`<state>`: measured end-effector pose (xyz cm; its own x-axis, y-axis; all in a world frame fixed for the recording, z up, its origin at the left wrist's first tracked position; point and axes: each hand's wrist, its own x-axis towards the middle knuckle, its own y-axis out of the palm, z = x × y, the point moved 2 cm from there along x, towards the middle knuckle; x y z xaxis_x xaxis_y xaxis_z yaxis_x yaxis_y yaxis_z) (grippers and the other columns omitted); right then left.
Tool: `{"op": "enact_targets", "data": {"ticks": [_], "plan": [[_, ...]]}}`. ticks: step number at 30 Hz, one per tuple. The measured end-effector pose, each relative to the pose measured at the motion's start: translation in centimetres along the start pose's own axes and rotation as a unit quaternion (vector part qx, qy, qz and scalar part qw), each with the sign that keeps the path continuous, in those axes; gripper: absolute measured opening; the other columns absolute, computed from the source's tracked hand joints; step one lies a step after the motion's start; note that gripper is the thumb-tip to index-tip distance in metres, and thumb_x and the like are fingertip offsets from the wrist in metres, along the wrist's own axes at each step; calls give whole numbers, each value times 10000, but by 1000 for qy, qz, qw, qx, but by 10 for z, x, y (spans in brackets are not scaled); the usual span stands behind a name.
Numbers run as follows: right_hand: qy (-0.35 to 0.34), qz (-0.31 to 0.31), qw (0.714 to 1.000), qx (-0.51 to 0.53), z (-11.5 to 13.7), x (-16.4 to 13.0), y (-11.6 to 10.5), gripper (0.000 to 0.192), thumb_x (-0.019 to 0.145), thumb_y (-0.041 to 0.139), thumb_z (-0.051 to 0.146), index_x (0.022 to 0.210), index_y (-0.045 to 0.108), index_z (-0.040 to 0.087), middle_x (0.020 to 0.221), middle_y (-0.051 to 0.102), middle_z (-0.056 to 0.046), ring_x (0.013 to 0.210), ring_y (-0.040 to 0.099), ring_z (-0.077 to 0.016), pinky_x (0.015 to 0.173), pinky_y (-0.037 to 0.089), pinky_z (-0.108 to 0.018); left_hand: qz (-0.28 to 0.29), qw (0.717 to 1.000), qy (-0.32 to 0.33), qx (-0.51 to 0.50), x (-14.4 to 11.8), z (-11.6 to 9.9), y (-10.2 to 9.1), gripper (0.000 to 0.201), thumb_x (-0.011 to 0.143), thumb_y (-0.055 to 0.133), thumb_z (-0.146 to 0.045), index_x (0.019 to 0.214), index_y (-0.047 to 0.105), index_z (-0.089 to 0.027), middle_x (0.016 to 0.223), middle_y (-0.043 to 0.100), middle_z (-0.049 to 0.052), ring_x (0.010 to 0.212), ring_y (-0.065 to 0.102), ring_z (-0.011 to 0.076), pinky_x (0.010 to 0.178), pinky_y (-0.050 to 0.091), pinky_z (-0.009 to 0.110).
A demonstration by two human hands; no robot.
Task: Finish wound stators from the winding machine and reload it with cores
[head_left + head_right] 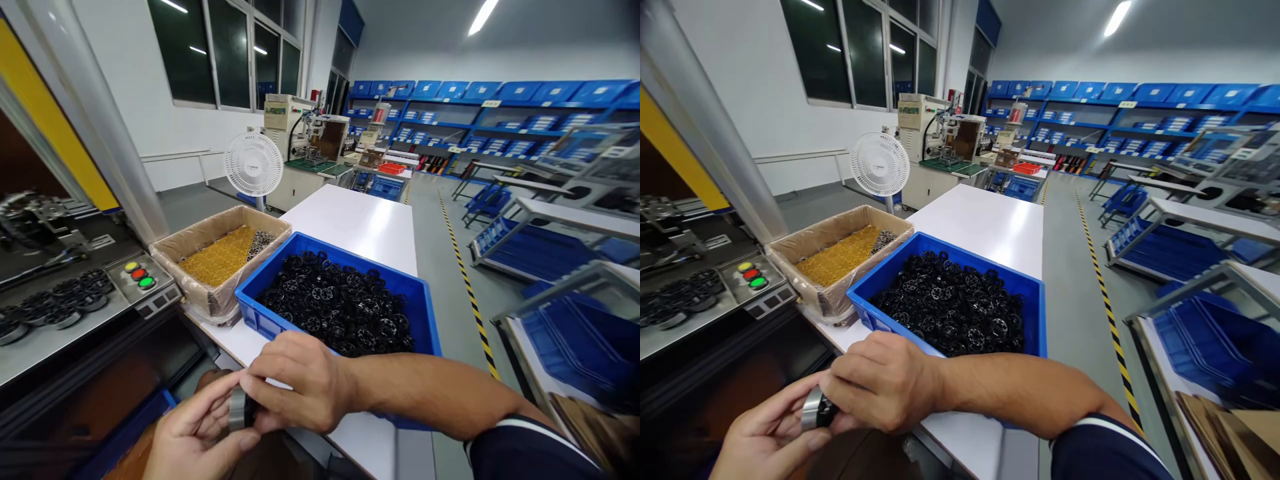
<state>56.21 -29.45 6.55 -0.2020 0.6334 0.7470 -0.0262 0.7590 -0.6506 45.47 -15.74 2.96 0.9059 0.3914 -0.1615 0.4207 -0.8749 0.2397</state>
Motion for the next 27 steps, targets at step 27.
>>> {"op": "enact_targets", "data": {"ticks": [27], "plan": [[493,434,751,-69,-161,-132,45,276,946,605,329,1153,617,147,1188,631,-92,1042,632,-220,896,543,-429,-25,965,176,195,7,-16,-24,356,687,812,-300,1040,778,-278,1055,787,59,929,740,238,906,566,300]]}}
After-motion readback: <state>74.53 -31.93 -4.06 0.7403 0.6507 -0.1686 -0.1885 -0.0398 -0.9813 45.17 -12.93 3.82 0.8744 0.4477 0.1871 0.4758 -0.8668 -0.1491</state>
